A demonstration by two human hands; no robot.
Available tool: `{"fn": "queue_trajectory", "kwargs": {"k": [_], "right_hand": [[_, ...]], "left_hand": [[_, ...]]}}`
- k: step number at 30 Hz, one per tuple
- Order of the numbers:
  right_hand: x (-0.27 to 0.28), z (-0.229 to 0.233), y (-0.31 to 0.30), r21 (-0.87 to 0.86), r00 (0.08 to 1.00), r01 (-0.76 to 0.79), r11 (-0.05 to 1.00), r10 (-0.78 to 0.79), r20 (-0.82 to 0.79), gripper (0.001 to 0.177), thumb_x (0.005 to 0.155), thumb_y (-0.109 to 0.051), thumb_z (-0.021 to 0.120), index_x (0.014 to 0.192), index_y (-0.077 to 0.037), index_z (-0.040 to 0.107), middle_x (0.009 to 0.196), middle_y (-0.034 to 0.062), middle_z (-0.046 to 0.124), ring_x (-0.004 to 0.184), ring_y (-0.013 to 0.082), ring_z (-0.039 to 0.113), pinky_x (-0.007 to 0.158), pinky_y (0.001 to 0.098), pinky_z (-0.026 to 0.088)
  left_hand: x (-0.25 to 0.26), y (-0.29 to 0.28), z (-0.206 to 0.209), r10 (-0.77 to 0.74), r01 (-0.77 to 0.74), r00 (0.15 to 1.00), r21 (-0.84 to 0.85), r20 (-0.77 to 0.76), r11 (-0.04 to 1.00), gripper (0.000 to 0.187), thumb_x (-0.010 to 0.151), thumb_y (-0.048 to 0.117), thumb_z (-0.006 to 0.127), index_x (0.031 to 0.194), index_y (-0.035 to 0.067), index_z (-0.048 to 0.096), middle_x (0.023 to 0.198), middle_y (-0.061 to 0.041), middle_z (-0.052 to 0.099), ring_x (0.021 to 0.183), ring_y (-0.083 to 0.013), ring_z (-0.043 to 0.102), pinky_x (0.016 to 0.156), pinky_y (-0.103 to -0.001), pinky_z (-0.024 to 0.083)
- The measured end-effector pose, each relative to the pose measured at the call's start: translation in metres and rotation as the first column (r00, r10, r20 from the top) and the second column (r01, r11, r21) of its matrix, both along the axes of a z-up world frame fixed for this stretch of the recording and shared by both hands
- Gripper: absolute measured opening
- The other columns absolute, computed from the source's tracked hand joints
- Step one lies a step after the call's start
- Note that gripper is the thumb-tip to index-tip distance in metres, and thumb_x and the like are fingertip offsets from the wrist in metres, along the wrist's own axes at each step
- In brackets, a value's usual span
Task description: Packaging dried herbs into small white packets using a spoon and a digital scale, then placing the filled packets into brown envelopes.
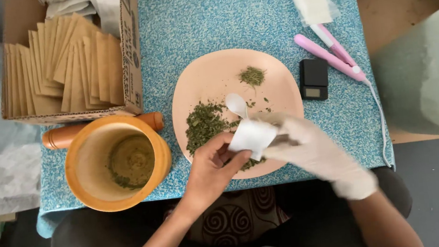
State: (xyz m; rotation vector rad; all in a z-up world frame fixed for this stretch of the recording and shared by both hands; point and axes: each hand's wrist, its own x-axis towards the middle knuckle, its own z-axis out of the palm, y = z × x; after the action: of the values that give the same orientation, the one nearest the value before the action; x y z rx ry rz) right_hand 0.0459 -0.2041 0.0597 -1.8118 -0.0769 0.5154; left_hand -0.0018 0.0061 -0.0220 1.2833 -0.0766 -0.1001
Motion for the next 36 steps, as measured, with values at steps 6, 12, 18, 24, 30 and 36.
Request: {"fn": "queue_trajectory", "kwargs": {"k": [6,12,18,24,30,36], "right_hand": [[0.037,0.006,-0.079,-0.518,0.908,0.282,0.807,-0.05,0.416,0.036,0.106,-0.001,0.059,0.132,-0.009,0.081,0.127,0.0105,0.079,0.111,0.0204,0.075,0.113,0.034,0.053],[0.047,0.036,-0.068,-0.691,0.94,0.246,0.68,-0.341,-0.001,0.044,0.11,-0.013,0.049,0.142,-0.026,0.076,0.176,-0.0065,0.046,0.113,0.0181,0.069,0.095,0.037,0.049],[0.055,-0.043,-0.131,-0.82,0.986,0.092,0.565,0.063,0.153,0.042,0.115,-0.017,0.047,0.142,-0.03,0.076,0.146,-0.0123,0.072,0.127,0.0172,0.064,0.099,0.0362,0.051],[0.06,-0.022,-0.111,-0.815,0.986,0.108,0.569,0.045,0.162,0.045,0.108,-0.003,0.048,0.133,-0.02,0.082,0.143,-0.0032,0.076,0.121,0.0262,0.069,0.099,0.0419,0.055],[0.078,-0.033,-0.101,-0.489,0.816,0.355,0.797,-0.01,0.577,0.032,0.115,0.001,0.054,0.136,-0.007,0.077,0.135,0.0206,0.074,0.104,0.0279,0.068,0.092,0.0385,0.051],[0.086,-0.03,-0.087,-0.621,0.828,0.188,0.761,0.218,0.517,0.051,0.111,-0.004,0.037,0.158,0.001,0.057,0.163,0.0236,0.055,0.159,0.0405,0.038,0.128,0.0589,0.032]], "left_hand": [[-0.002,0.017,-0.002,-0.026,0.024,0.99,-0.015,-0.137,1.0,0.053,0.096,-0.001,0.076,0.147,0.0,0.061,0.117,-0.016,0.076,0.076,-0.0193,0.074,0.074,-0.035,0.068],[0.001,0.022,0.005,-0.076,0.061,0.991,-0.13,-0.112,0.99,0.051,0.102,0.014,0.072,0.149,-0.001,0.06,0.125,-0.021,0.076,0.096,-0.0315,0.083,0.077,-0.041,0.075],[0.001,0.028,0.0,0.004,-0.009,0.988,-0.031,-0.155,0.999,0.031,0.1,0.013,0.077,0.126,-0.002,0.077,0.1,-0.015,0.084,0.066,-0.0221,0.079,0.062,-0.034,0.071],[-0.004,0.026,0.003,0.018,-0.034,0.994,-0.137,-0.111,0.99,0.033,0.1,0.011,0.076,0.129,-0.004,0.074,0.101,-0.013,0.082,0.07,-0.0234,0.079,0.068,-0.038,0.074],[-0.005,0.032,0.003,-0.07,0.043,0.991,-0.226,-0.112,0.973,0.043,0.106,0.004,0.064,0.147,-0.005,0.05,0.125,-0.032,0.079,0.086,-0.0363,0.084,0.066,-0.039,0.073],[-0.007,0.033,0.007,-0.04,0.009,0.954,-0.106,-0.298,0.994,0.043,0.102,0.028,0.068,0.135,0.0,0.069,0.109,-0.022,0.086,0.092,-0.0285,0.085,0.068,-0.04,0.075]]}}
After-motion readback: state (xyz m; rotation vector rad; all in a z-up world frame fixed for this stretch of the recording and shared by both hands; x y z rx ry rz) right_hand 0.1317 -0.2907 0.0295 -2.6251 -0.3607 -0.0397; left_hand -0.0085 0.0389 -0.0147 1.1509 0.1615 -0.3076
